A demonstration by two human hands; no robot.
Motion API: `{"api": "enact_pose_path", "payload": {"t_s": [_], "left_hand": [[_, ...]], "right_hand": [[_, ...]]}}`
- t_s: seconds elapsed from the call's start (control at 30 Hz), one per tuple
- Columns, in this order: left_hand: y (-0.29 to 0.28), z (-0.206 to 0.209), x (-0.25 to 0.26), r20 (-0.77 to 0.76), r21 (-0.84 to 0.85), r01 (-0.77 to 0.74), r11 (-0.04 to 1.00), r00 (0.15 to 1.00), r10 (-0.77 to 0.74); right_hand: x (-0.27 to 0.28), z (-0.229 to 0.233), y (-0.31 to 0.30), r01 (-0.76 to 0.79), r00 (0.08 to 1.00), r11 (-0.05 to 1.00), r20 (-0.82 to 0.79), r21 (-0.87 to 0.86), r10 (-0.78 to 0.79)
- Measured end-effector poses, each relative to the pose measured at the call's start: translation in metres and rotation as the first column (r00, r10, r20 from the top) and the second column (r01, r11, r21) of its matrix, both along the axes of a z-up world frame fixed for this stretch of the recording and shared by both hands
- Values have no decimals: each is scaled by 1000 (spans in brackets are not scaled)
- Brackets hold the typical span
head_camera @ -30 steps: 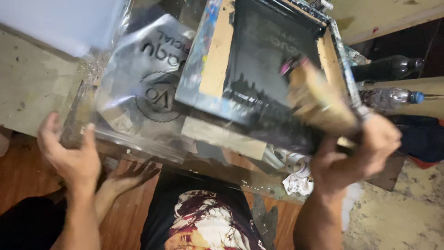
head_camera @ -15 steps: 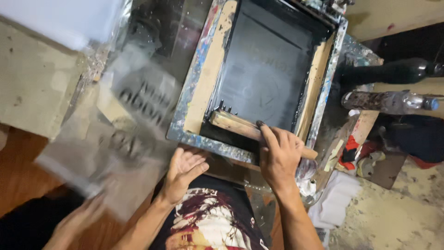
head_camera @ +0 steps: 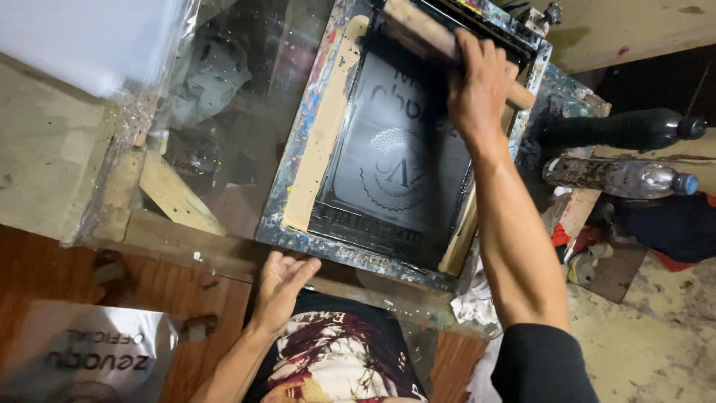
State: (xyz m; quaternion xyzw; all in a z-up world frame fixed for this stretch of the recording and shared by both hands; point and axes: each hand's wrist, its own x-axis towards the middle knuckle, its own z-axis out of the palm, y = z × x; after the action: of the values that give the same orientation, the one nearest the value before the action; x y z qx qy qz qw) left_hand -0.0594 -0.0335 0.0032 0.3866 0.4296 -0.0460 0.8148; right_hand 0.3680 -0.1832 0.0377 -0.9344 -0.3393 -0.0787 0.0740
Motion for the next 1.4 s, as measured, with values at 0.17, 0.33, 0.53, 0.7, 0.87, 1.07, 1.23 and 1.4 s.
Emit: {"api": "enact_pose_path", "payload": {"t_s": [0.17, 0.33, 0.53, 0.7, 0.87, 1.07, 1.23, 1.4], "left_hand": [[-1, -39, -2, -191, 121, 49, 991, 981, -25], [6, -26, 15, -210, 130, 34, 991, 978, -7], [7, -39, 9, -182, 142, 43, 989, 983, -17], [9, -36, 14, -162, 182, 72, 981, 986, -42], [12, -19, 20, -162, 161, 44, 986, 987, -17], [11, -17, 22, -148, 160, 4, 987, 989, 20], [13, -16, 22, -110, 164, -38, 986, 992, 57], [20, -8, 25, -165, 266, 122, 956, 983, -80]], "right_hand": [[-57, 13, -23, -86, 985, 996, -145, 36, 91], [-178, 17, -51, -133, 929, 990, -340, 52, 143], [-231, -10, -51, -74, 986, 988, -159, -134, 52], [-218, -18, -49, -69, 997, 990, -35, -120, 65], [-175, -21, -41, -59, 998, 993, -10, -102, 58], [-84, -15, -20, -39, 999, 991, 3, -127, 39], [-1, -5, 2, -35, 999, 971, 14, -237, 40], [23, 6, 1, -149, 976, 985, -170, -86, 133]]}}
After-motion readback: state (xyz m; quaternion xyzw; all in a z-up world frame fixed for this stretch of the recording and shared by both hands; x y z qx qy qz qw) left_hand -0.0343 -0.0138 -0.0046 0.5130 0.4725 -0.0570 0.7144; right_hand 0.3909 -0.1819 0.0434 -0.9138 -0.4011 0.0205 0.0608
